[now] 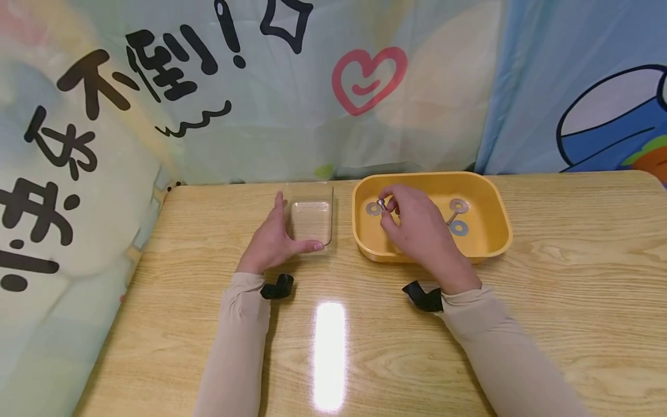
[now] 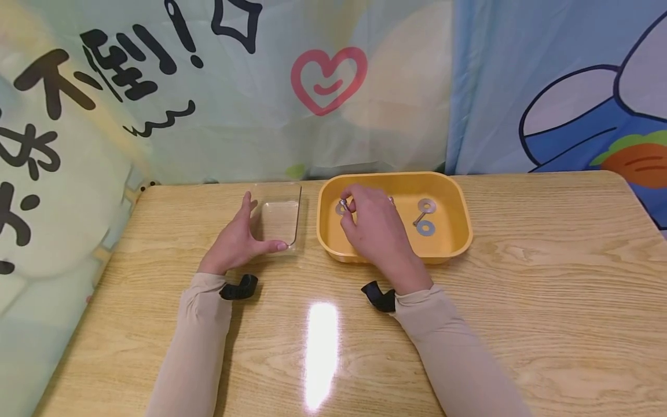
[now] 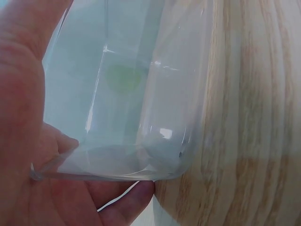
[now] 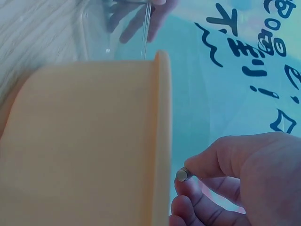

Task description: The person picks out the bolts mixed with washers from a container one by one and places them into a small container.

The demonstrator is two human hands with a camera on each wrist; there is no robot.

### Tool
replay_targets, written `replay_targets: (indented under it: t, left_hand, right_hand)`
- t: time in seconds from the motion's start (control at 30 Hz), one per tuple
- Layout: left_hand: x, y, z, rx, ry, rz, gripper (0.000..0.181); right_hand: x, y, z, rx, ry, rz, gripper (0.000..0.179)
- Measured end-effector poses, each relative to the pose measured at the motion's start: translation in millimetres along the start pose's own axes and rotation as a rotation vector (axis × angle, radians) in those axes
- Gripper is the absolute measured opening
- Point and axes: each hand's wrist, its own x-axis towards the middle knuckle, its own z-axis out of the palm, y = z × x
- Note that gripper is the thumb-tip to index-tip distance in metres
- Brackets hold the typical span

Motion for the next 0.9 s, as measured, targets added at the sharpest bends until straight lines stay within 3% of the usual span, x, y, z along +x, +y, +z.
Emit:
replay_targets:
  t: [0.6,0.9]
  left_hand:
    - [0.2,-1.6,-0.8,0.008,0.000,0.026,0.140]
    - [-0.6,0.7,-1.2,0.013,-0.002,0.010,0.141]
  right_hand:
    - [3.7,-25.4,22.8,0.037,0.011,-0.043,0.021]
    - [3.1,-30.1,31.6,0.038,0.022,-0.074,0.020]
